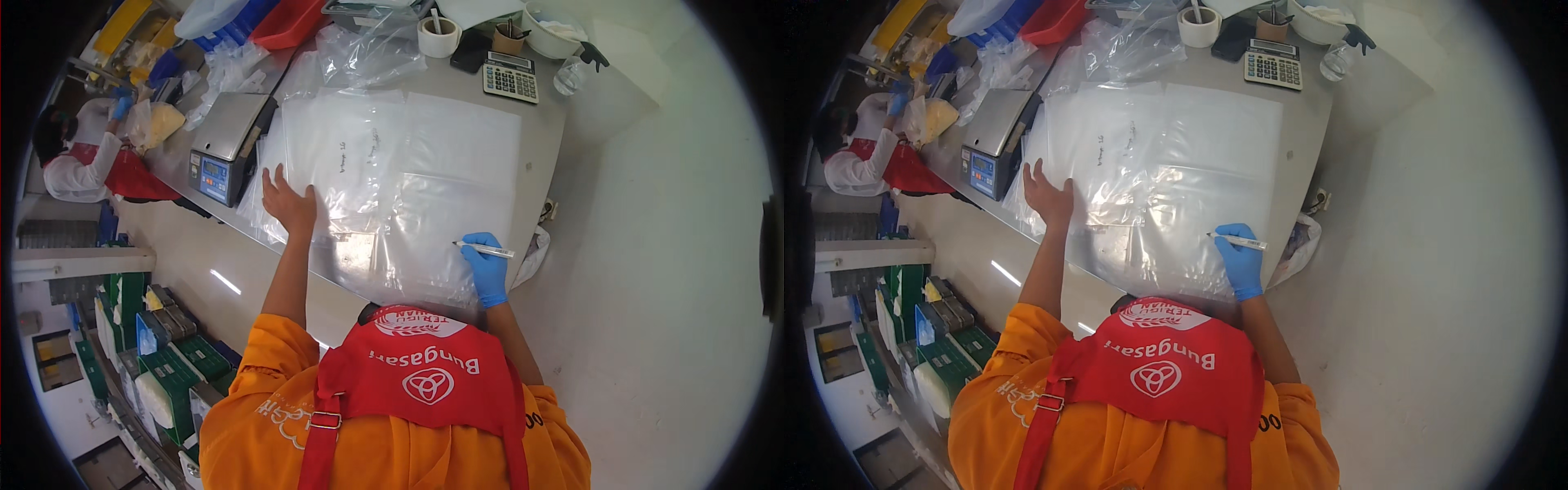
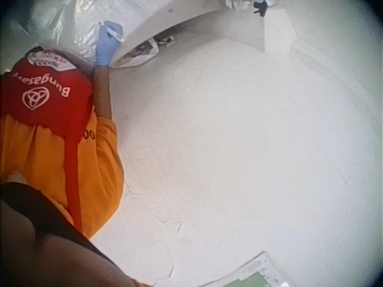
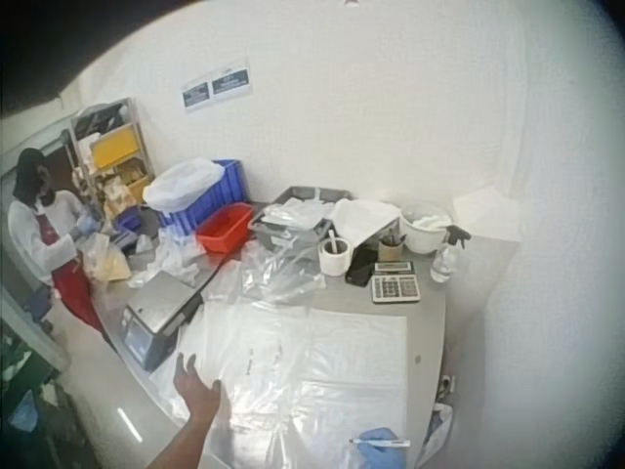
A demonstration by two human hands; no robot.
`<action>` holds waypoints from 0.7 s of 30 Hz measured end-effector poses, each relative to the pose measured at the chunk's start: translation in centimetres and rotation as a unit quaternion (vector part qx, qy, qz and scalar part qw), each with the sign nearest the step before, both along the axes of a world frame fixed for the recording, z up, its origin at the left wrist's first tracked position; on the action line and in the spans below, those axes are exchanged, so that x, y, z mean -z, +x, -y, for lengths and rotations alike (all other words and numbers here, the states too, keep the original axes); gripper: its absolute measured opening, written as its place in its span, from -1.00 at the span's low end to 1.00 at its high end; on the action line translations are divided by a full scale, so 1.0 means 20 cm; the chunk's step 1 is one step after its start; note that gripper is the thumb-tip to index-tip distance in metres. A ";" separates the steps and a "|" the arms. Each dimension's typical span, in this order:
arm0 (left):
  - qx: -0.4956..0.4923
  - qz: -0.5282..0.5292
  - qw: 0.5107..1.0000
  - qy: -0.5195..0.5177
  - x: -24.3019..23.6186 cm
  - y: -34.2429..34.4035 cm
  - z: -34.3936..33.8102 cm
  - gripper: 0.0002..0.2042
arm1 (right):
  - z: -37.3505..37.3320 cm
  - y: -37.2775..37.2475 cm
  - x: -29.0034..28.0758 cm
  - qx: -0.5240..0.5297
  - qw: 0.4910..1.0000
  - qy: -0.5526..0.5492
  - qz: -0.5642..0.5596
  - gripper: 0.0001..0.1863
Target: The person writes on bubble-wrapped packages with a marker while wearing blue gloves. They handle the packages one at a time, writing on the surface and then moving the package aside. The workspace includes a digital scale, calculator, and stacks of plastic bags.
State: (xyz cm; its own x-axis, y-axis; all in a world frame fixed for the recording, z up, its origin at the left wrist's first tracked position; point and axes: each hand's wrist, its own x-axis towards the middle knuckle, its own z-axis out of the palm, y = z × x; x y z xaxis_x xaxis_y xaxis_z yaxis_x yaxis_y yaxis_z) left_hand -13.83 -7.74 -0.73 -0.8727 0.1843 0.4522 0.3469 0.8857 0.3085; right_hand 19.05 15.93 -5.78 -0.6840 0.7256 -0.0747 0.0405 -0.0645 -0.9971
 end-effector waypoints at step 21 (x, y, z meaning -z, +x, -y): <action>0.500 0.247 0.823 -0.106 -0.02 0.66 -0.52 -0.29 | -0.12 0.00 -0.05 -0.060 0.993 0.094 0.033 -0.88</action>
State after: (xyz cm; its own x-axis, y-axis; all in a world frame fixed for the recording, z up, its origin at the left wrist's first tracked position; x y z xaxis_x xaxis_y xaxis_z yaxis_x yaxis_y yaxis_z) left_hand -0.63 2.56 -0.39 -0.3042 0.9514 -0.0469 0.8146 0.2854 0.5050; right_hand 19.06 18.29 -4.68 -0.7642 0.6449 0.0056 0.1033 0.1309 -0.9860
